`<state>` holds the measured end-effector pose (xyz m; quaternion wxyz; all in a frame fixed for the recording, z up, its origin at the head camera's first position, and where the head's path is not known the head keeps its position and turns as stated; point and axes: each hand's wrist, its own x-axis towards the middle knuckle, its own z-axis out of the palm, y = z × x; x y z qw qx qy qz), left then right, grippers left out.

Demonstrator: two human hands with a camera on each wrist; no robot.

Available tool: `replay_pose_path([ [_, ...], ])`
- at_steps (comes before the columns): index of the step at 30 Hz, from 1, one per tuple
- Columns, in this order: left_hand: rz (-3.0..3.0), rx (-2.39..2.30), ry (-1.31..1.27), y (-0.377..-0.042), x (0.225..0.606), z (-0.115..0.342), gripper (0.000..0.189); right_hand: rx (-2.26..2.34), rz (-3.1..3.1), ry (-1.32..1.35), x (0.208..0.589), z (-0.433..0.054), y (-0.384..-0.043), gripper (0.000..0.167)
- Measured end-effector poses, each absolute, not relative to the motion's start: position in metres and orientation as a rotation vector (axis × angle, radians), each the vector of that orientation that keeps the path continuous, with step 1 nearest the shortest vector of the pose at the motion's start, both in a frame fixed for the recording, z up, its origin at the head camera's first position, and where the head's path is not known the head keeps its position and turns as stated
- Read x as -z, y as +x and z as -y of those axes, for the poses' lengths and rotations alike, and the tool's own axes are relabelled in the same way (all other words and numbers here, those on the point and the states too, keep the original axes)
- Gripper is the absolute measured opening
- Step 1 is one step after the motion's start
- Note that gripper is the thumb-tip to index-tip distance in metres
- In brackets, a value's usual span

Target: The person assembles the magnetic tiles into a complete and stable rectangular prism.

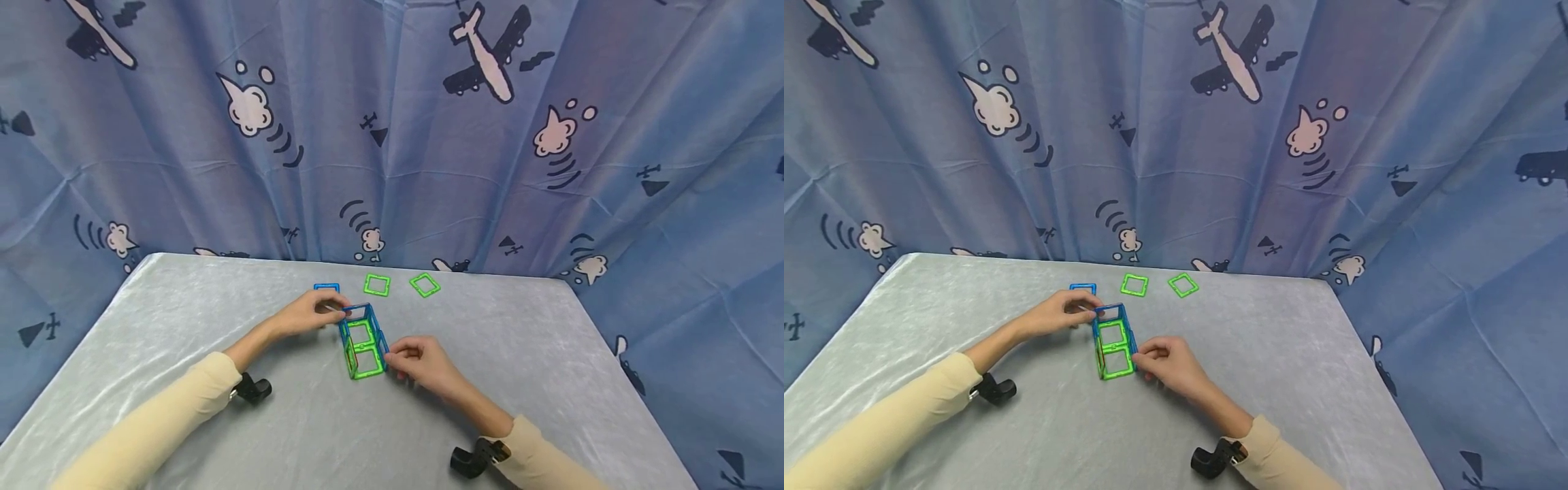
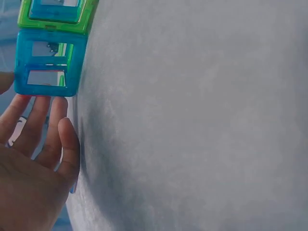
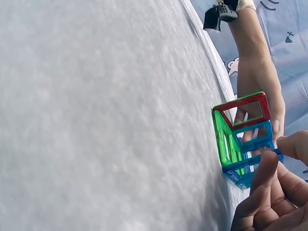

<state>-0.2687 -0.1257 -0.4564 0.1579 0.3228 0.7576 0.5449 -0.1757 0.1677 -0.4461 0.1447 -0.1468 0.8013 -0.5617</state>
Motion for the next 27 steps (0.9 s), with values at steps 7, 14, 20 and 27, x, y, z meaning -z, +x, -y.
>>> replay_pose_path([
  [7,-2.155,-1.557,0.86,-0.261,0.453,0.129,0.03,1.603,-2.329,-0.467,0.446,-0.182,-0.187,0.021],
  [14,-2.124,-1.585,0.847,-0.254,0.453,0.131,0.03,1.547,-2.322,-0.501,0.444,-0.195,-0.203,0.025],
  [20,-2.113,-1.599,0.827,-0.248,0.454,0.135,0.026,1.492,-2.309,-0.546,0.443,-0.202,-0.217,0.026],
  [27,-2.12,-1.603,0.819,-0.237,0.456,0.135,0.025,1.426,-2.278,-0.605,0.441,-0.208,-0.232,0.025],
])
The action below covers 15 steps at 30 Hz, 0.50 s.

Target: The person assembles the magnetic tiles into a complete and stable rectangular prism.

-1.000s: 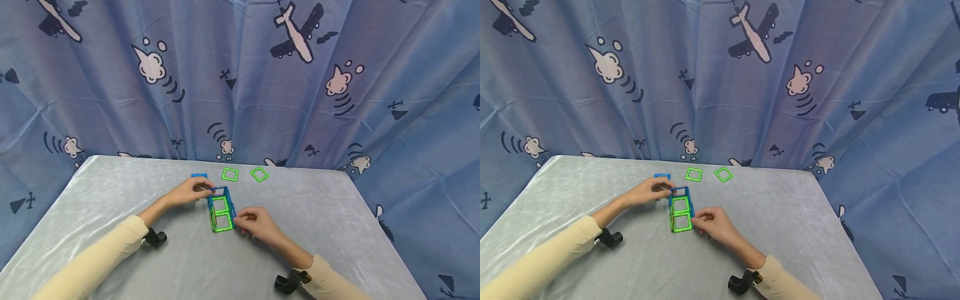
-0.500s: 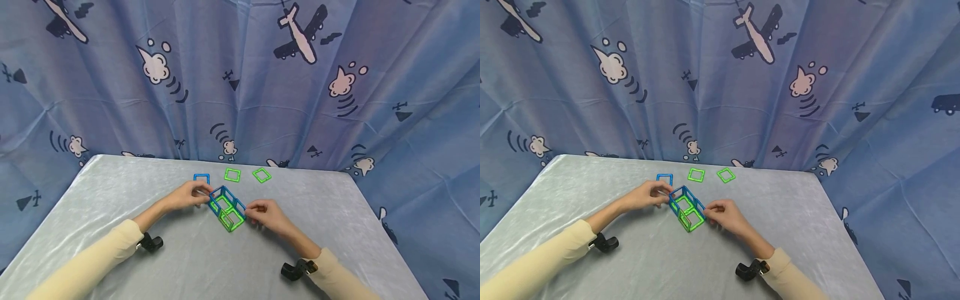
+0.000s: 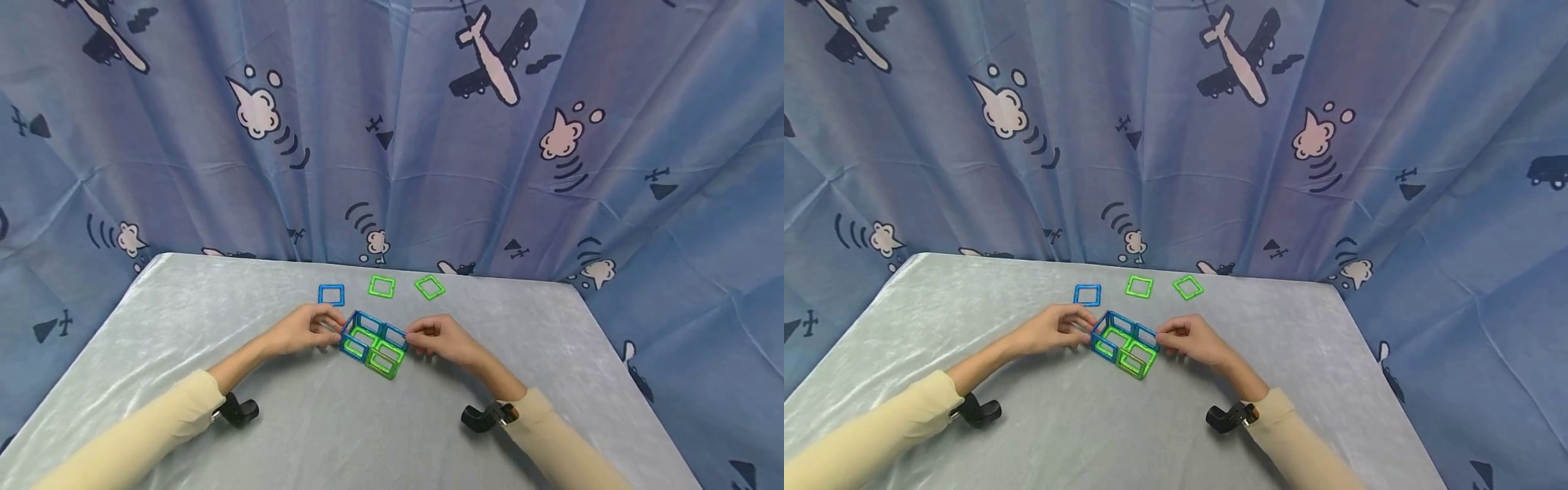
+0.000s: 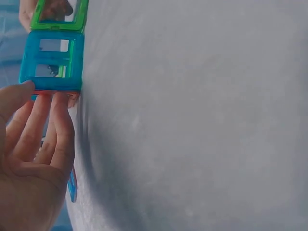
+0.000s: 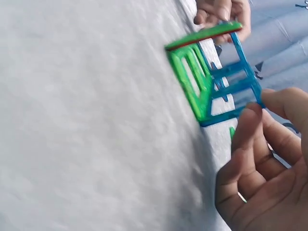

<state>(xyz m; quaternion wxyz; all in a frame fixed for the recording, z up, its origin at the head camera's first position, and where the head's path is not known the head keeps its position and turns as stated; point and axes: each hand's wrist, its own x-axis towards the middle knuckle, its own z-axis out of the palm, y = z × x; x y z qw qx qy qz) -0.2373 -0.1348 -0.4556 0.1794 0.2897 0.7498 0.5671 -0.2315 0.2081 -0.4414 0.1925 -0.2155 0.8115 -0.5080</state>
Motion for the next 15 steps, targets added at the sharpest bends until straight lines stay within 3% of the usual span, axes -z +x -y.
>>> replay_pose_path([
  [15,-2.063,-1.71,0.808,-0.224,0.464,0.133,0.021,1.321,-2.211,-0.694,0.437,-0.212,-0.257,0.026],
])
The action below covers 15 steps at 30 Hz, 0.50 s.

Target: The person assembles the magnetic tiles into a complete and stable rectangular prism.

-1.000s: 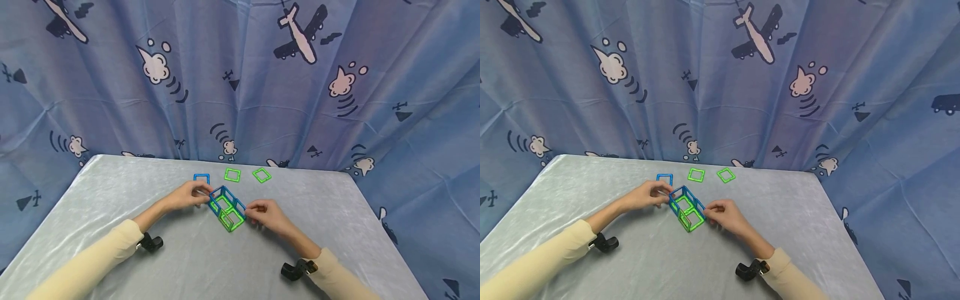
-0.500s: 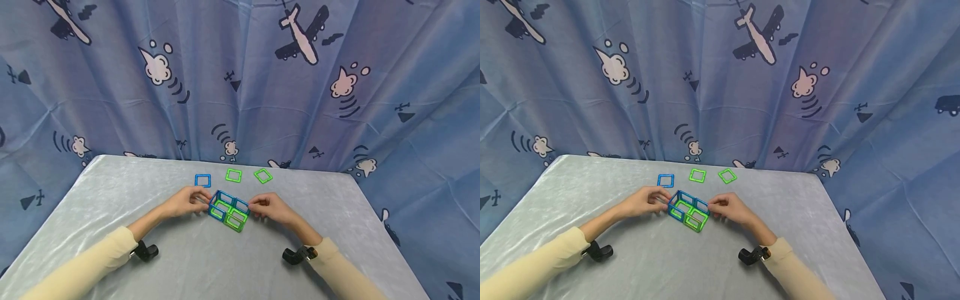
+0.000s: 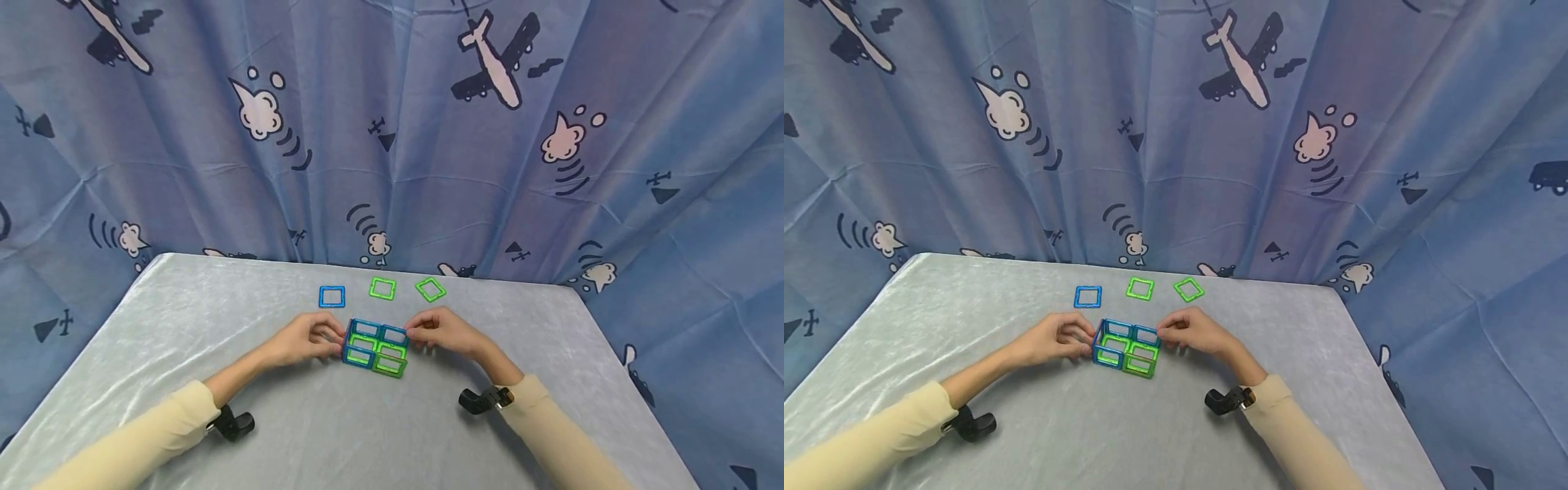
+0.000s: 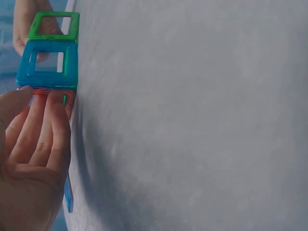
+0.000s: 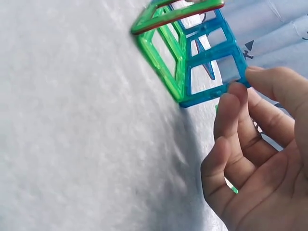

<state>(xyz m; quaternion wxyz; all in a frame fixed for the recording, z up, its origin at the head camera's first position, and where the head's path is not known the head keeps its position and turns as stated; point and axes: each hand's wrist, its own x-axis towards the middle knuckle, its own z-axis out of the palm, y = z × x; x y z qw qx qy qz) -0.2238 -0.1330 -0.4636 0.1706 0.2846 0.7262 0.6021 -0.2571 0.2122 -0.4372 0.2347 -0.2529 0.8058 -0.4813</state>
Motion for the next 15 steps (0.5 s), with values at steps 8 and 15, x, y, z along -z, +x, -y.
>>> replay_pose_path([
  [8,-2.046,-1.737,0.82,-0.215,0.464,0.131,0.021,1.322,-2.183,-0.74,0.439,-0.213,-0.264,0.024],
  [15,-2.037,-1.74,0.794,-0.212,0.465,0.13,0.022,1.325,-2.196,-0.766,0.442,-0.213,-0.268,0.023],
])
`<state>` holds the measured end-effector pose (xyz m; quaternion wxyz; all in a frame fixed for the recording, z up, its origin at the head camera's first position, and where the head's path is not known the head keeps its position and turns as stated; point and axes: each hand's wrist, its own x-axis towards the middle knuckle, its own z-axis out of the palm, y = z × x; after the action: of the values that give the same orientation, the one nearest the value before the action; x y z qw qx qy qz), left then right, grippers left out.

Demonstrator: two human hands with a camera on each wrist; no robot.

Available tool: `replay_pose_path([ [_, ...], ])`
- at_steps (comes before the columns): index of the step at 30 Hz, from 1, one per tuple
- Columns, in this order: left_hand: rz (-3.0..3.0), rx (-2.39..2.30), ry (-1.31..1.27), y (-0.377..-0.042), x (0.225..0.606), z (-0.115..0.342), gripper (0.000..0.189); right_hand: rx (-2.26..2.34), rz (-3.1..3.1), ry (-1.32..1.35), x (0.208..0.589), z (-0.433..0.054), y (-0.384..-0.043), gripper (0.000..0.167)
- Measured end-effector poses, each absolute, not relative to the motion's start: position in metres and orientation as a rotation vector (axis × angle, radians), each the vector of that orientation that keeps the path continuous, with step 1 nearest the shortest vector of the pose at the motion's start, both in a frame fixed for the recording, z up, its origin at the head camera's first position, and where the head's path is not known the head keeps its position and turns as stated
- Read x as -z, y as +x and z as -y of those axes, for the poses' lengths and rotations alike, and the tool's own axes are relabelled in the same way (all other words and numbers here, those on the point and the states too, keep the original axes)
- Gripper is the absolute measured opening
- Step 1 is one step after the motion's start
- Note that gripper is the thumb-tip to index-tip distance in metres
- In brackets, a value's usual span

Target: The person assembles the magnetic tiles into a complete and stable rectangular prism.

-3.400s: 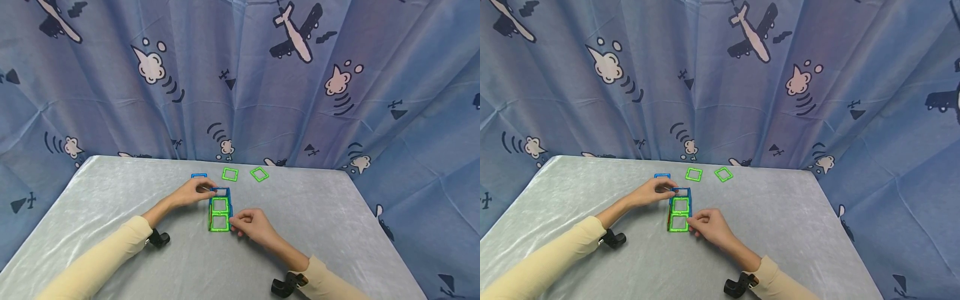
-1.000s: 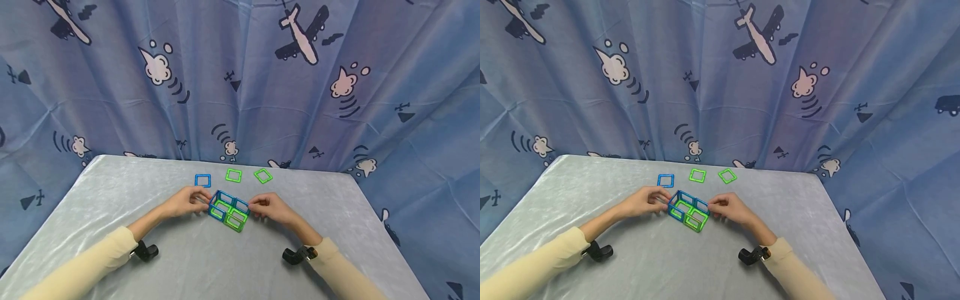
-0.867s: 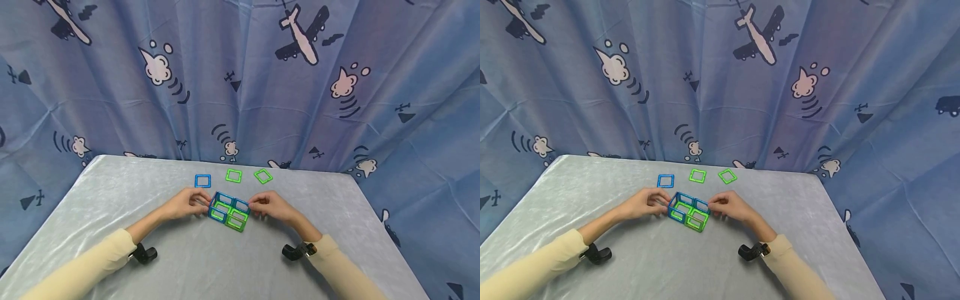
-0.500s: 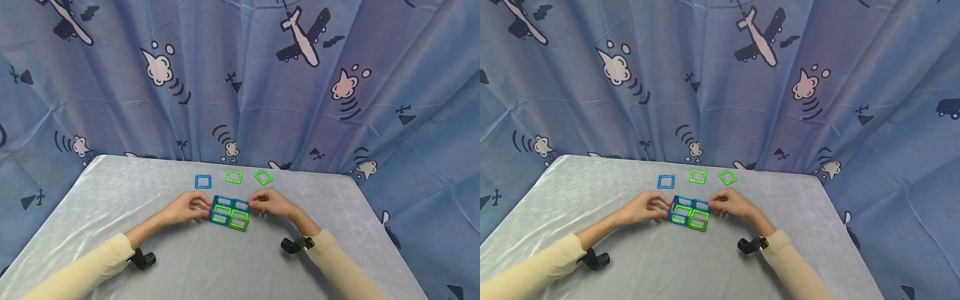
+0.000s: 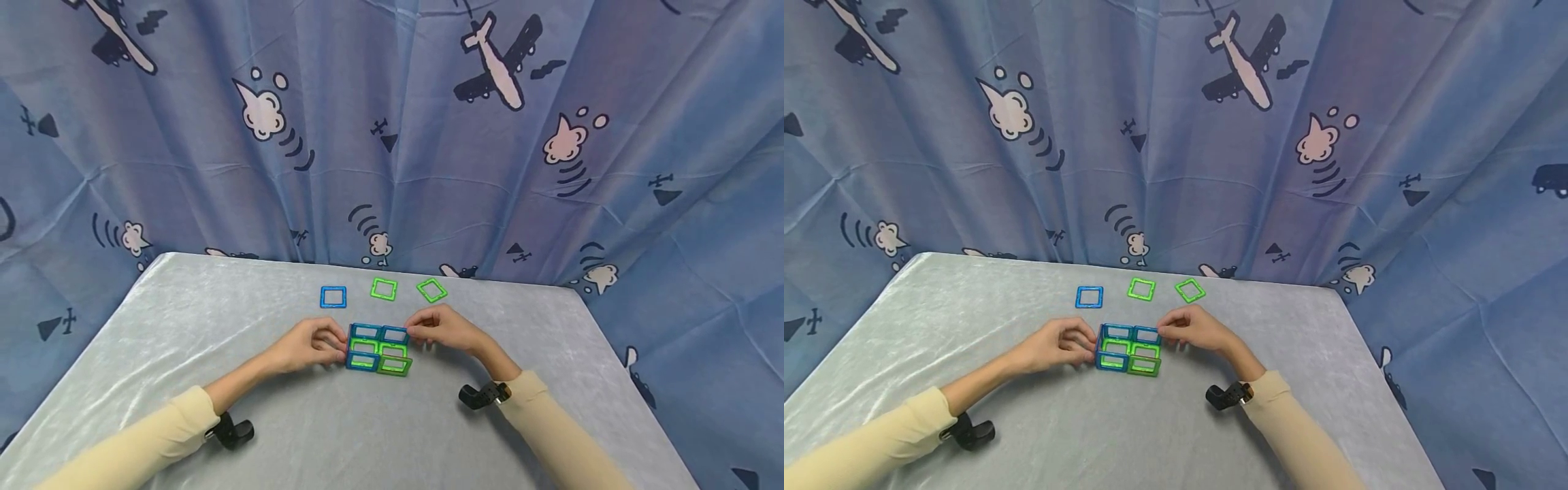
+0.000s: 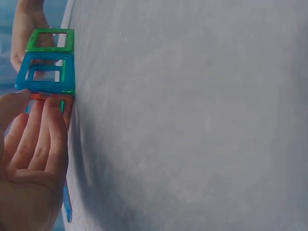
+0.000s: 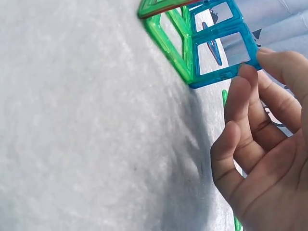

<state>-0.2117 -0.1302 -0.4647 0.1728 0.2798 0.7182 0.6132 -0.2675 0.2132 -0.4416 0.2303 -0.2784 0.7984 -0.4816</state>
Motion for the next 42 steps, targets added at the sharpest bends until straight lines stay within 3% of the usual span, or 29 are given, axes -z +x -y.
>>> replay_pose_path([
  [20,-2.077,-1.706,0.812,-0.209,0.464,0.126,0.024,1.334,-2.213,-0.798,0.443,-0.214,-0.271,0.02],
  [42,-2.27,-1.674,0.803,-0.212,0.458,0.125,0.066,1.405,-2.429,-0.6,0.447,-0.255,-0.281,0.033],
])
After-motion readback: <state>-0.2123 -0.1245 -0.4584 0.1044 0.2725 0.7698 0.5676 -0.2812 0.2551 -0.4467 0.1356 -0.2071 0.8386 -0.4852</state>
